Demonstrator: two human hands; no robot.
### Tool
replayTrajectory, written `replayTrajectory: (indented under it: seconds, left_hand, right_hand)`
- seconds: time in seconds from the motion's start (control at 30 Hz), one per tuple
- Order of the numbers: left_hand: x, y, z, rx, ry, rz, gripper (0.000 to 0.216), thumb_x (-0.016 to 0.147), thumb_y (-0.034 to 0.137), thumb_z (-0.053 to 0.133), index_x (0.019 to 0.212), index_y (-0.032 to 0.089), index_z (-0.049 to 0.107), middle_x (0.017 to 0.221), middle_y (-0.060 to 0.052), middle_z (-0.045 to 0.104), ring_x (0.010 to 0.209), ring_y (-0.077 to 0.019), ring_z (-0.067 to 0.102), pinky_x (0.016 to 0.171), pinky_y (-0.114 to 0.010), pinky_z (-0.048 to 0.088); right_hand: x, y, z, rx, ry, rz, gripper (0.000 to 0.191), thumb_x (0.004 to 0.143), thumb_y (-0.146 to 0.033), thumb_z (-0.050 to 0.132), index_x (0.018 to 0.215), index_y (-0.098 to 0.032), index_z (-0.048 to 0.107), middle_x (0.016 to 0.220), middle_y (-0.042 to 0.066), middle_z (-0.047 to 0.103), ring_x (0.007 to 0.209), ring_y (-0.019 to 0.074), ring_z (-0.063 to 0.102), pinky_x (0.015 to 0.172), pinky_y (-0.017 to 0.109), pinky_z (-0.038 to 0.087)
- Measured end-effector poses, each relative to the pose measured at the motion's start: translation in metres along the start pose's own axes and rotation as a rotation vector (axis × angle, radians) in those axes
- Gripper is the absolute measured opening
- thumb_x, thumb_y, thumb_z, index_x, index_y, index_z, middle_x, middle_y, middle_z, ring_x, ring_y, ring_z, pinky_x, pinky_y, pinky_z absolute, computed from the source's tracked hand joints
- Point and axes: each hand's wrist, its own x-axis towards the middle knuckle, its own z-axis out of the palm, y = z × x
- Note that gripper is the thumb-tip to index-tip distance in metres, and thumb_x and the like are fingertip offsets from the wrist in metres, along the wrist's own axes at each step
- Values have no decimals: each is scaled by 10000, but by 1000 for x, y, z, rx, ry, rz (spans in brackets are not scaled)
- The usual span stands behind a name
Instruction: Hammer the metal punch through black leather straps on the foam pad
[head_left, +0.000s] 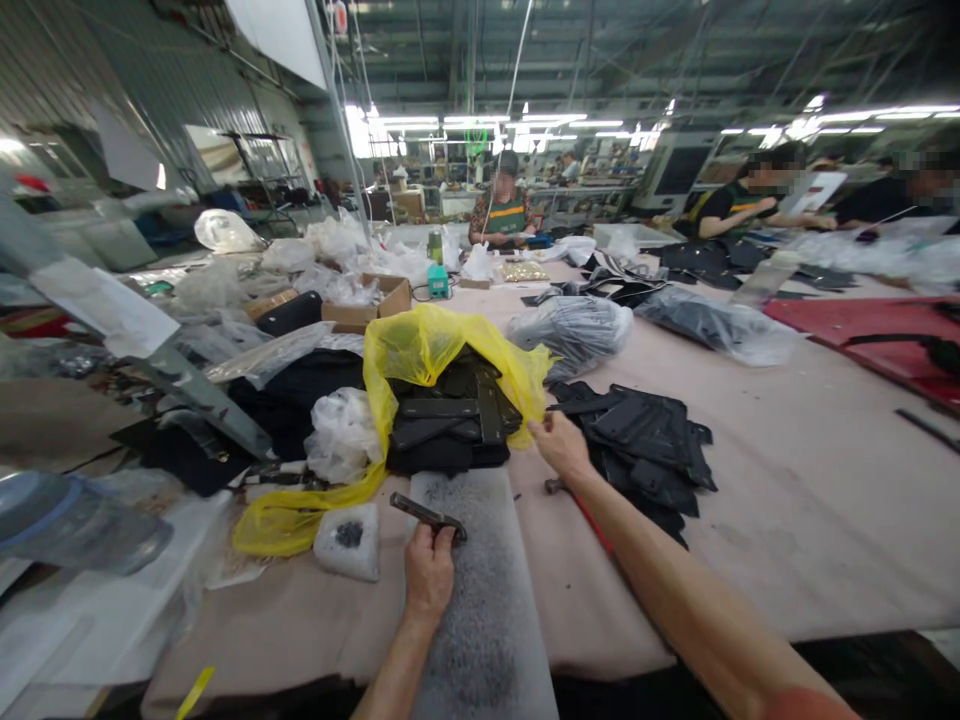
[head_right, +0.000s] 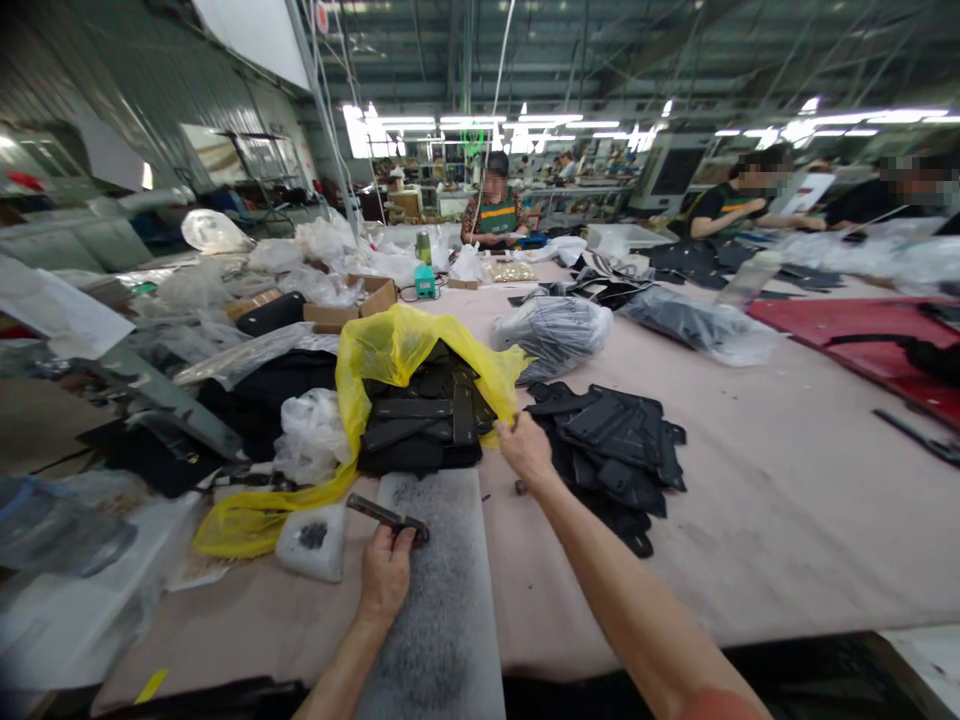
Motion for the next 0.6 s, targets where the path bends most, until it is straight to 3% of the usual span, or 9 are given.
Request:
replayTrajectory:
  seconds: [0.1, 0.2, 0.37, 0.5, 0.6]
  left_hand:
    - [1, 0, 0, 16, -16, 10, 269, 820, 372, 520, 898, 175, 687, 849, -99, 741, 825, -267, 699, 759, -375, 543]
    - [1, 0, 0, 51, -13, 23, 260, 821, 370, 515, 885, 180, 680, 836, -95, 737, 818, -266, 696, 748, -372, 539]
    - [1, 2, 0, 49, -17, 20, 249, 821, 359, 516, 890, 179, 672, 842, -91, 735, 808, -254, 692, 751, -365, 534]
    - [0, 0, 0, 58, -10, 17, 241, 819, 355, 529, 881, 172, 673, 831, -88, 729, 807, -249, 686, 750, -361, 530]
    - [-1, -1, 0, 21, -11, 27, 244, 827, 356, 542, 901, 169, 680, 862, -84, 731, 826, -233, 682, 776, -348, 532]
  right_hand:
    - [-6, -16, 54, 97, -59, 67, 253, 707, -374, 681, 839, -163, 634, 714, 64, 657, 786, 226, 646, 694, 282, 477]
    - [-4, -24, 76, 218, -66, 136, 217, 729, -296, 615, 876, -136, 615, 592, 6, 587, 585, 170, 607, 527, 237, 449]
    - [-27, -14, 56, 381, -107, 156, 424, 747, -231, 529, 1151, -103, 538, 542, -55, 527, 430, 111, 516, 409, 190, 373]
    - [-107, 23, 30, 416, -211, 82, 388, 742, -251, 537, 1110, -150, 605, 557, -54, 540, 468, 112, 535, 467, 203, 404]
    - [-179, 52, 17, 307, -335, 23, 400, 814, -310, 483, 1166, -154, 594, 596, -51, 532, 521, 132, 558, 532, 239, 437]
